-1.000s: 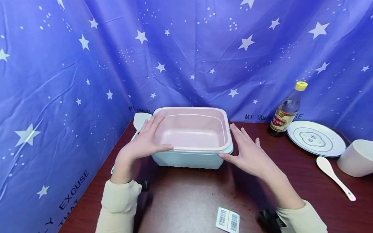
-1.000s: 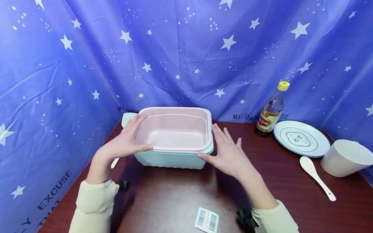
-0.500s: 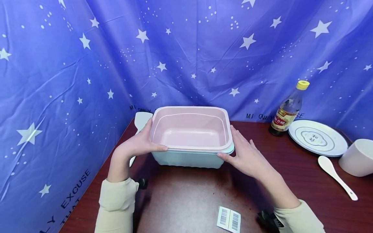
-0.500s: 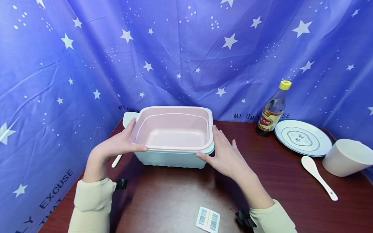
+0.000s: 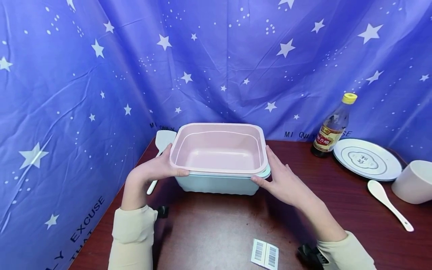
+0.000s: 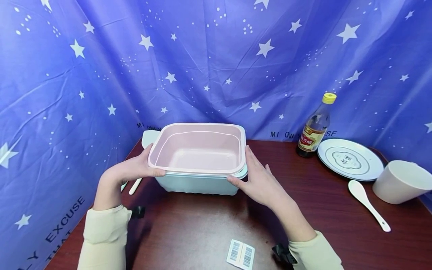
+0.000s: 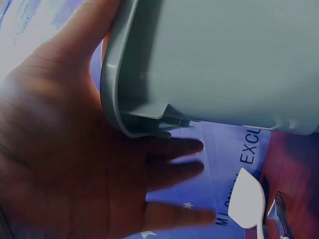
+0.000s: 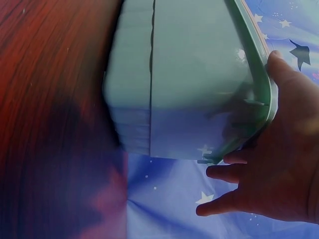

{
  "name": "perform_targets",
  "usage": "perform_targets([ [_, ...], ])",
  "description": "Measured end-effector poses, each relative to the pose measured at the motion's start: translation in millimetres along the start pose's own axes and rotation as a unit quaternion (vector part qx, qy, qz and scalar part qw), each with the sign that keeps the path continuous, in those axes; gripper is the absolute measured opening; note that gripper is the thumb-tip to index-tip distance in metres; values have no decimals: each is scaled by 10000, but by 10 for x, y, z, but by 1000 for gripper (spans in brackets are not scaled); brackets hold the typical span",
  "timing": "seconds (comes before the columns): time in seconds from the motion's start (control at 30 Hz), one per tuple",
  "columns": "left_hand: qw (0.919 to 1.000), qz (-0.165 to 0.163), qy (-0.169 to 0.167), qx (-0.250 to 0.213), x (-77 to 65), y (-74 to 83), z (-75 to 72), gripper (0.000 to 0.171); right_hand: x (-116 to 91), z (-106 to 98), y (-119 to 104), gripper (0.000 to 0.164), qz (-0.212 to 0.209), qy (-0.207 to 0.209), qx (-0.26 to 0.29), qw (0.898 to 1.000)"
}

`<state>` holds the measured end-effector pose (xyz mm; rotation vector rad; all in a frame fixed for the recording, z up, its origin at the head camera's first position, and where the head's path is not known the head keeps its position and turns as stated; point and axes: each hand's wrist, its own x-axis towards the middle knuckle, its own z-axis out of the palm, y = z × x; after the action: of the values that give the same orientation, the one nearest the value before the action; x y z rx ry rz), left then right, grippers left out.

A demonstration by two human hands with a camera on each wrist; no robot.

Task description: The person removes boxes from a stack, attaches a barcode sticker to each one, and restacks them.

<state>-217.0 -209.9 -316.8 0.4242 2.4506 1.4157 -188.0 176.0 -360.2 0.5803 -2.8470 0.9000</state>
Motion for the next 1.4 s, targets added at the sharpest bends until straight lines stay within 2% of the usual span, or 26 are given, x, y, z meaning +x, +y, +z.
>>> perform_targets([
  [0.1,9999,1,-92,-124,-4,-9,-6,103,3,1,-6,101,74,-17,13,10000],
  [0.27,9996,-220,-167,-96,-24,-13,-14,112,4,0,-17,100,145,26,24,9999],
  [0.47,9990,232,-207,-318,-19,-20,-7,104,14,34,-21,98,-158,228,374,9989],
  [0.6,9985,351,-148,-384,-26,-31,-4,101,28,76,7,98,-389,340,657,9965],
  [0.8,9961,676,-332,-451,-36,-92,-43,100,15,122,16,97,-514,379,855,9943],
  [0.97,9962,711,-406,-291,-35,-130,-101,104,15,143,-10,96,-670,404,1029,9916],
  [1.17,9941,932,-391,-381,0,-133,-112,106,15,155,-38,95,-769,454,1291,9876],
  [1.4,9909,1239,-234,-475,-4,-103,-124,103,5,174,-53,97,-685,411,1357,9875],
])
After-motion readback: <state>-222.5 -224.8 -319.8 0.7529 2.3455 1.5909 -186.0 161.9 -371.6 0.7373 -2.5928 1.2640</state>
